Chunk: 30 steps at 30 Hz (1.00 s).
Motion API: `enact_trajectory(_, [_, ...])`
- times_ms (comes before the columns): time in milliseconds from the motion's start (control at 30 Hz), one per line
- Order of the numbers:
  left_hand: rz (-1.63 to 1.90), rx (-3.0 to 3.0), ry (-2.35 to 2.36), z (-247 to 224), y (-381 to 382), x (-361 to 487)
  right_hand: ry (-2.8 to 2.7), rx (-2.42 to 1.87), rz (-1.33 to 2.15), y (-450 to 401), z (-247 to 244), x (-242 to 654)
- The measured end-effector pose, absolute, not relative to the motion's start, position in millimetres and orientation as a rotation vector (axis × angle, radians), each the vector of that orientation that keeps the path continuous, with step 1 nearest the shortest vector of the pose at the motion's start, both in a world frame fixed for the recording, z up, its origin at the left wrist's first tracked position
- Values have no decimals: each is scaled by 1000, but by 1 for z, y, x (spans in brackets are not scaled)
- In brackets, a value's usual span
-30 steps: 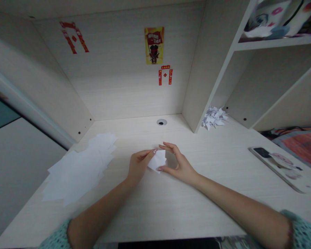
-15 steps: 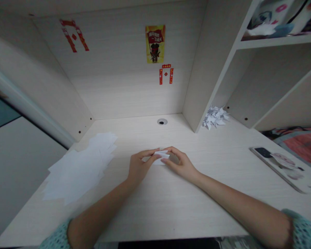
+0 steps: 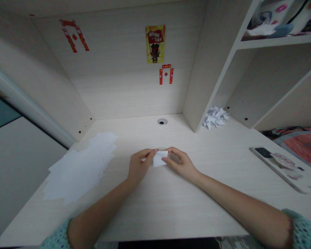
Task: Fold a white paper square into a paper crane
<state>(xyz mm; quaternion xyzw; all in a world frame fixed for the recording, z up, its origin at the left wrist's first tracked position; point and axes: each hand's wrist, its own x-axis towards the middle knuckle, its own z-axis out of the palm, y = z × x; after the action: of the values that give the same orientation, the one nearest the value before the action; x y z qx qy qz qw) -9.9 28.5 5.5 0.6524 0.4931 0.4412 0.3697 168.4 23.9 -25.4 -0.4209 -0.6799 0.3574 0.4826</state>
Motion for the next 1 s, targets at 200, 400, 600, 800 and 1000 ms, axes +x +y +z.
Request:
enact_trajectory(200, [827,1601,1066,-2,31,-8,-1490,-1070,786,25,-23,171])
enact_trajectory(400, [757,1528,1079,-8,27,-4,-1526,-1033,823,17,-16,169])
enact_trajectory(600, [807,1407,1124,-12,33,-5,-1356,-1067,1130,23,-19,168])
enact_trajectory(800, [799,1455,1142,-10,32,-3,-1380,-1053,1070,24,-18,168])
enact_trajectory(1000, [743,1514,1204,-9,33,-5,-1383,-1035,1101,24,-19,169])
